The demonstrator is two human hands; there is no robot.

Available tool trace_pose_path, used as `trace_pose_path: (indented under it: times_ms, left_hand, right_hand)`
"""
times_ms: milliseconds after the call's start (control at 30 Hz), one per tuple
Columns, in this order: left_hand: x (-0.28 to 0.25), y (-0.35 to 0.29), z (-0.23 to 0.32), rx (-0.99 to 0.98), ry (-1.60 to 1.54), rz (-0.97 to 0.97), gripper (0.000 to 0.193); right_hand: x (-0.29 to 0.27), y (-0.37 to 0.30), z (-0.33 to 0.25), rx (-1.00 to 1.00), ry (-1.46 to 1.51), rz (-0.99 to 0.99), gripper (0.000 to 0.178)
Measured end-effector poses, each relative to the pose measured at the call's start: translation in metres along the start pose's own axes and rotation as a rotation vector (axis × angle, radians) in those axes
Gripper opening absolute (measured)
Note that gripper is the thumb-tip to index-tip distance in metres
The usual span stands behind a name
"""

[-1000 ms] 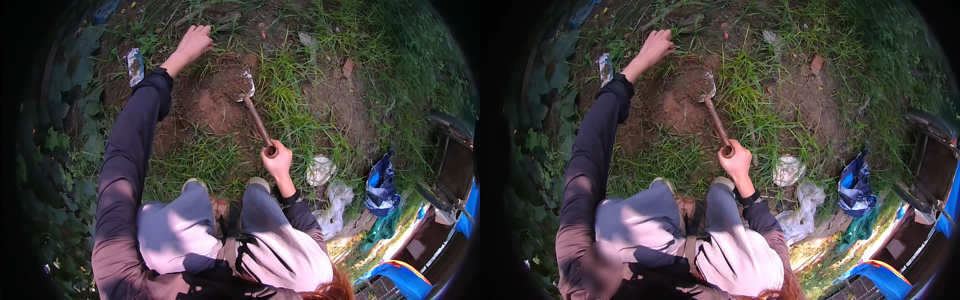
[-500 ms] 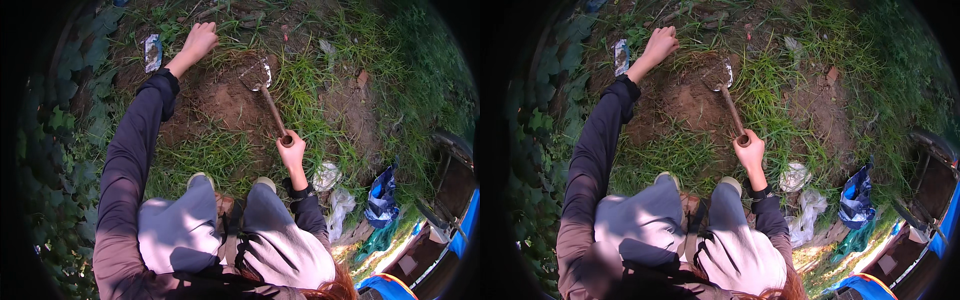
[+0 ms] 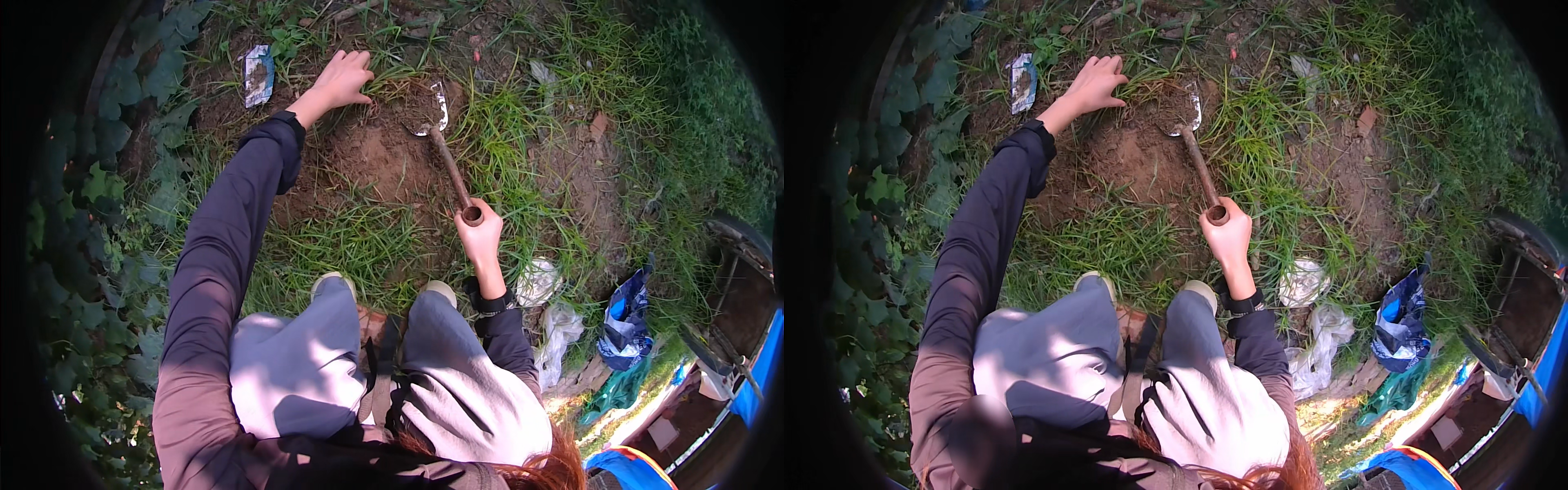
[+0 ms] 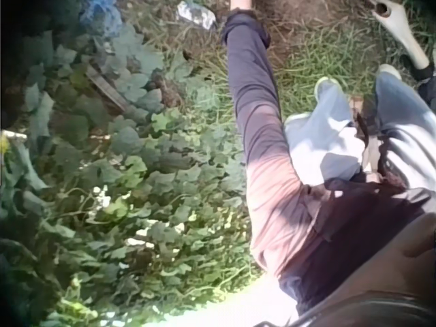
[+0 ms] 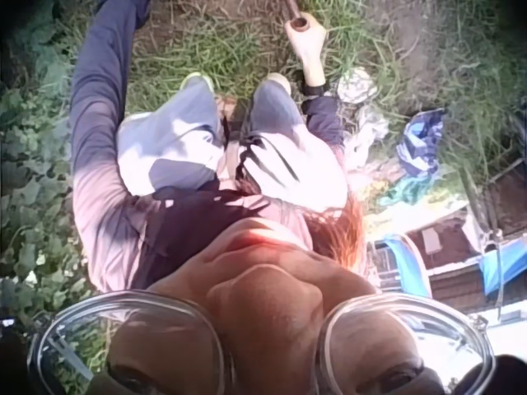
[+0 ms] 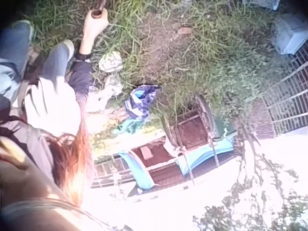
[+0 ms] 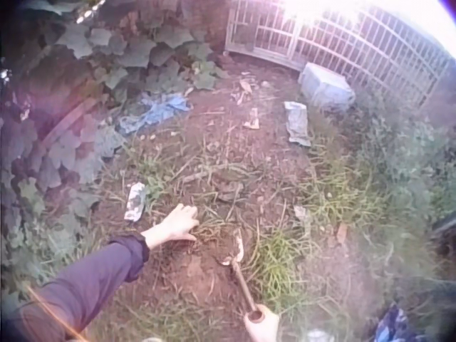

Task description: The person pulls grass and weeds from the soil by hand and using a hand hoe.

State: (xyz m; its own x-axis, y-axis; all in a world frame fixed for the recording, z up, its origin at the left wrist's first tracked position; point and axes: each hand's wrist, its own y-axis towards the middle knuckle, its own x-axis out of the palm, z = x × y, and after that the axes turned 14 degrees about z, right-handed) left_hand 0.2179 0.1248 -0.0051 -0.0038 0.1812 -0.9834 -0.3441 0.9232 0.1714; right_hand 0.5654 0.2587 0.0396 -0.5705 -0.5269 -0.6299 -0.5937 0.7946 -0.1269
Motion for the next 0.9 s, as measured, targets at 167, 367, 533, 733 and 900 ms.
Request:
trace_pose_path:
  times_ms: [167, 367, 533, 733, 900]
  left_hand:
    - [0.013, -0.002, -0.004, -0.032, 0.008, 0.085, 0.009]
    - [-0.006, -0.003, -0.014, -0.067, -0.029, 0.156, 0.007]
    - [-0.028, -0.016, -0.015, -0.084, -0.082, 0.192, 0.008]
    - [-0.064, -0.064, 0.000, -0.037, -0.202, 0.138, 0.009]
    - [-0.070, -0.061, 0.025, 0.065, -0.208, 0.094, 0.013]
  right_hand:
    - [0.006, -0.007, 0.003, 0.011, 0.008, -0.011, 0.025]
    - [0.030, 0.034, -0.019, 0.028, 0.022, 0.000, 0.023]
    - [0.026, 0.024, -0.007, 0.067, 0.035, -0.021, 0.024]
    - [-0.011, -0.022, 0.008, -0.061, -0.062, -0.068, 0.030]
    - [-0.022, -0.037, 0.007, -0.021, -0.109, -0.102, 0.026]
